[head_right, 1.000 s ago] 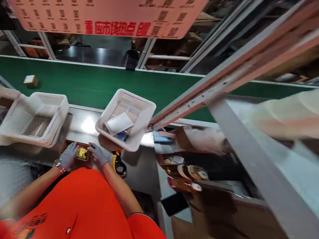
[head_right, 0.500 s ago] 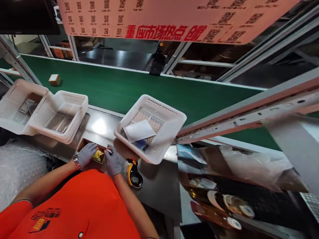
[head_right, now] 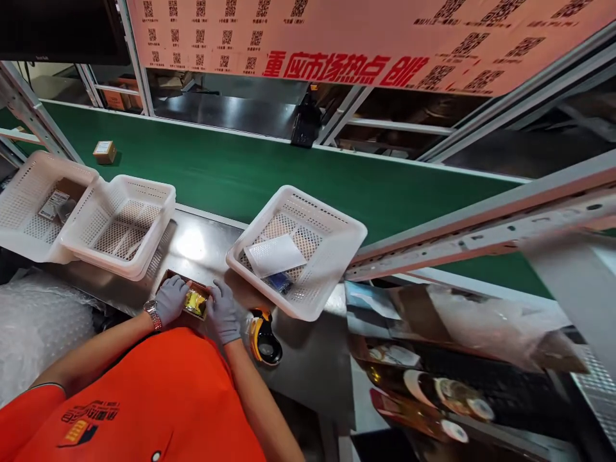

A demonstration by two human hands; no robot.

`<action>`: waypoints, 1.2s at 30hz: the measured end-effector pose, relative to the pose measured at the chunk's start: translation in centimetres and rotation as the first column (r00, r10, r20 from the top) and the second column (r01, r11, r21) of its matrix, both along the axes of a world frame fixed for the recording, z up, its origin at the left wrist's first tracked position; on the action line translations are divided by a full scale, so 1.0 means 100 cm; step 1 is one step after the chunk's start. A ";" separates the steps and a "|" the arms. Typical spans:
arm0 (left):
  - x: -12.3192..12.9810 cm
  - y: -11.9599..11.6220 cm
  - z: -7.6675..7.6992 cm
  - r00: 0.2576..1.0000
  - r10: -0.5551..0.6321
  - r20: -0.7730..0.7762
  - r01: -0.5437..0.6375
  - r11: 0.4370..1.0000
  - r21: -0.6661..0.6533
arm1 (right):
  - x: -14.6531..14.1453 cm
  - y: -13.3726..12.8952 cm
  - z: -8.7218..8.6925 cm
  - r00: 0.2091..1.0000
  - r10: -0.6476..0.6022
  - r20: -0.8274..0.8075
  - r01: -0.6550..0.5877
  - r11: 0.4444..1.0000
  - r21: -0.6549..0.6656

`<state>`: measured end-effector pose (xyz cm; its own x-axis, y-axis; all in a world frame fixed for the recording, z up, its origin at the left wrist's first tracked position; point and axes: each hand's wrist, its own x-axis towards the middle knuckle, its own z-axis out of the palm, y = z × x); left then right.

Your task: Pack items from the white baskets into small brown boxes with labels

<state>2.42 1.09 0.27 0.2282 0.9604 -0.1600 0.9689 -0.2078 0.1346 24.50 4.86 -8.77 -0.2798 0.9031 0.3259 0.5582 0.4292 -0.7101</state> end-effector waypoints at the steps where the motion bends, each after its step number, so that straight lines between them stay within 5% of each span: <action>1: 0.000 0.001 0.003 1.000 0.000 -0.004 0.000 1.000 -0.019 | 0.001 0.001 0.002 1.000 0.007 0.023 -0.008 1.000 0.006; 11: -0.010 -0.001 0.009 0.953 -0.270 0.136 0.295 0.928 -0.227 | 0.006 0.001 0.007 0.994 0.060 0.094 -0.064 0.997 0.037; 17: 0.009 0.019 0.026 0.995 -0.063 0.075 0.095 0.806 -0.584 | 0.005 -0.001 0.010 0.987 0.070 0.143 -0.080 0.995 0.065; 20: 0.015 0.031 0.036 0.997 -0.011 0.070 0.054 0.755 -0.653 | 0.003 0.001 0.013 0.985 0.048 0.168 -0.062 0.995 0.078; 23: 0.013 0.029 0.039 0.998 -0.016 0.053 0.046 0.774 -0.631 | 0.001 0.004 0.014 0.985 0.052 0.166 -0.068 0.993 0.094; 25: 0.011 0.020 0.038 1.000 -0.016 0.019 0.024 0.835 -0.550 | 0.001 0.004 0.013 0.987 0.066 0.147 -0.079 0.993 0.089; 29: 0.011 0.001 0.031 0.999 -0.009 0.043 0.017 0.981 -0.191 | 0.002 0.000 0.009 0.991 0.077 0.113 -0.086 0.994 0.073; 32: 0.012 -0.001 0.024 0.995 -0.055 0.081 0.058 0.997 -0.042 | 0.002 -0.001 0.007 0.993 0.063 0.103 -0.070 0.995 0.068; 36: 0.013 0.002 0.019 0.997 0.010 0.073 -0.007 0.999 -0.032 | -0.001 0.002 0.010 0.993 0.082 0.084 -0.084 0.996 0.027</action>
<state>3.75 1.26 2.14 0.2322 0.9571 -0.1734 0.9579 -0.1941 0.2116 24.40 5.09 -7.79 -0.3804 0.8656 0.3255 0.5760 0.4971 -0.6489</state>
